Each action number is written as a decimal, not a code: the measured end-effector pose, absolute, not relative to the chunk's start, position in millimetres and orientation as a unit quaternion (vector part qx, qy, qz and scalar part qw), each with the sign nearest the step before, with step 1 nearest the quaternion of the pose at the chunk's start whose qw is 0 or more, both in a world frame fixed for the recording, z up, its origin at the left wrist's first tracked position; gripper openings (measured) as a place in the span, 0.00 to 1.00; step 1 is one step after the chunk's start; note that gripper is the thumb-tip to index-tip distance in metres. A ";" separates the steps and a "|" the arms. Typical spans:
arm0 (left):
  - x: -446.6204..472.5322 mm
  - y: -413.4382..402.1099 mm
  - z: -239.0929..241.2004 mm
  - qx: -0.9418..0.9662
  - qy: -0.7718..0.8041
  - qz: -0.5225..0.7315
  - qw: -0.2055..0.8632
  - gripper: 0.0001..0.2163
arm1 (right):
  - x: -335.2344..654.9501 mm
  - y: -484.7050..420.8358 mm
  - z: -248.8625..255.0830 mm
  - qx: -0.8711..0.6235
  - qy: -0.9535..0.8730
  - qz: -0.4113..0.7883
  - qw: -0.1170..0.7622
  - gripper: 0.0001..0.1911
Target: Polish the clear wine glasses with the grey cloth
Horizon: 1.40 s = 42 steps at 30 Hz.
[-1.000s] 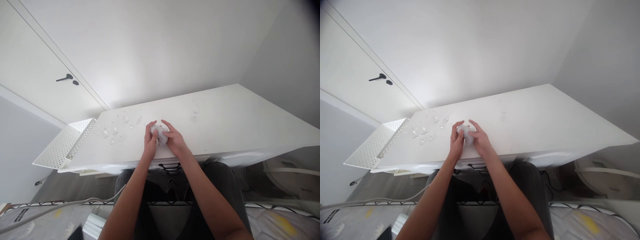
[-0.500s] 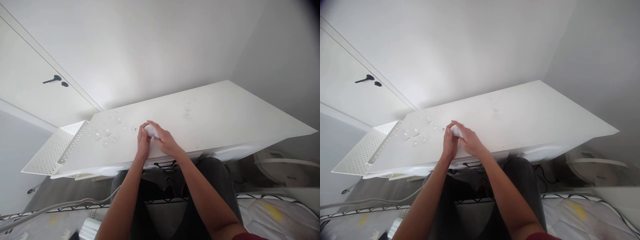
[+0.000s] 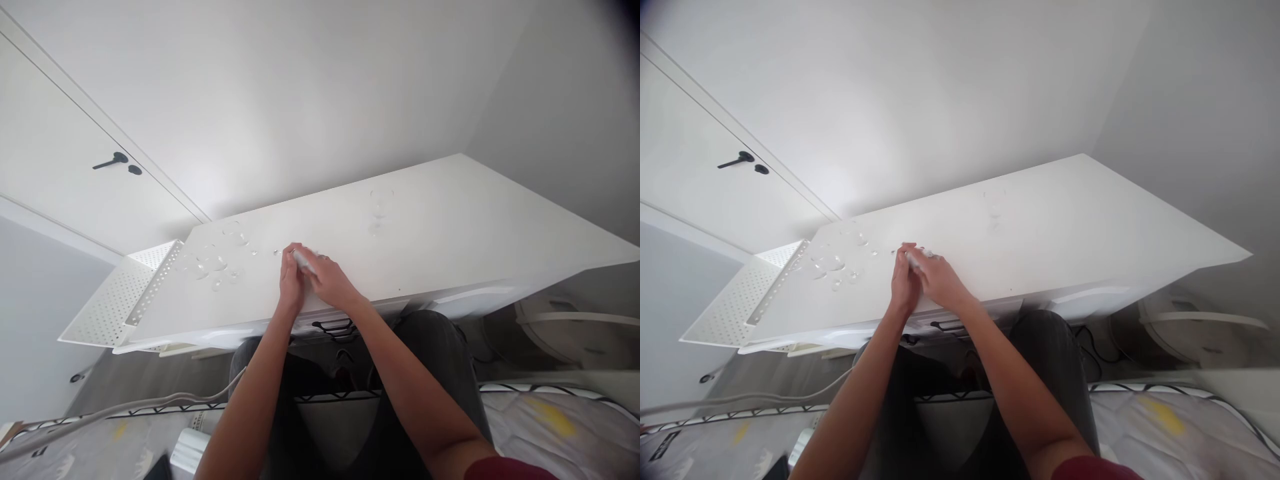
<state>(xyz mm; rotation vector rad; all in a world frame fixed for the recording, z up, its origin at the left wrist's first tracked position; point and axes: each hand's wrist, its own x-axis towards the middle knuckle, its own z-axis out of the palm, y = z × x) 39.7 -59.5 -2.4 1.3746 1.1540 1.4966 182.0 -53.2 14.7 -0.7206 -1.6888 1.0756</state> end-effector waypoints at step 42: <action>41.9 -61.0 3.0 0.676 0.402 0.391 0.479 0.17 | 251.9 -46.1 33.5 -0.422 -0.516 0.319 0.674 0.29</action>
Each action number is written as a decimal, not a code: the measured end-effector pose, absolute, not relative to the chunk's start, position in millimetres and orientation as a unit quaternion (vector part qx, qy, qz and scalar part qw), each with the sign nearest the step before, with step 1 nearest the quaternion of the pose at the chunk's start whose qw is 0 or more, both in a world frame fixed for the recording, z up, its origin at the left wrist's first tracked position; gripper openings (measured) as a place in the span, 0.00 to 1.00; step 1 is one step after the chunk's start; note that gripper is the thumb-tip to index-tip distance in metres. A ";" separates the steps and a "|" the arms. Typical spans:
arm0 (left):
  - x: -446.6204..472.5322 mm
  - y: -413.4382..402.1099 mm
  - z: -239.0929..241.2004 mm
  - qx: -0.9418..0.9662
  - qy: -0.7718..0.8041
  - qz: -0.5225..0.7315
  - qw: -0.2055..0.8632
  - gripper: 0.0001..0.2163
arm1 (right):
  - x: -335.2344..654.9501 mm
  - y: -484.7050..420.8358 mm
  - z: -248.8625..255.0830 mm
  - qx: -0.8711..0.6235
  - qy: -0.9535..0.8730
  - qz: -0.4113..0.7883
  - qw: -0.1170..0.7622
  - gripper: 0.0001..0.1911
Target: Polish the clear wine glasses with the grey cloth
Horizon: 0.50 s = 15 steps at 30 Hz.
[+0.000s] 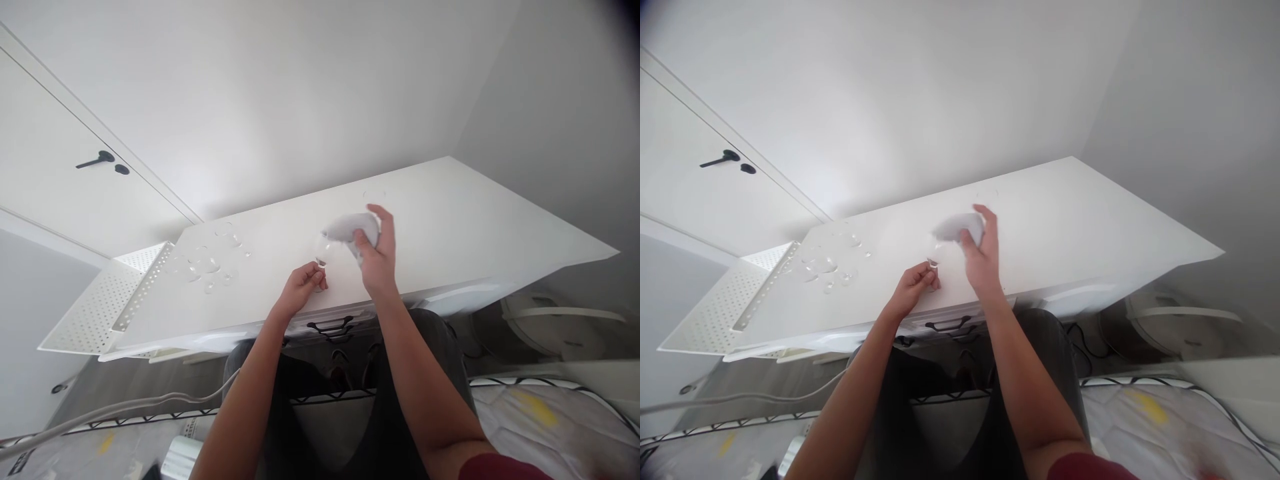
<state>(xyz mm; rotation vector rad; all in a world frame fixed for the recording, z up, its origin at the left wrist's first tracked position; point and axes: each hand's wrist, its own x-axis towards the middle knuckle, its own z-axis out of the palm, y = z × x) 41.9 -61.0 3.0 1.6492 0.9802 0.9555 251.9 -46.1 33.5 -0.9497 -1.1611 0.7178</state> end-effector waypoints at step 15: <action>45.3 -62.3 1.3 0.636 0.361 0.475 0.490 0.20 | 231.7 -39.6 20.4 -0.153 -0.384 0.726 0.550 0.17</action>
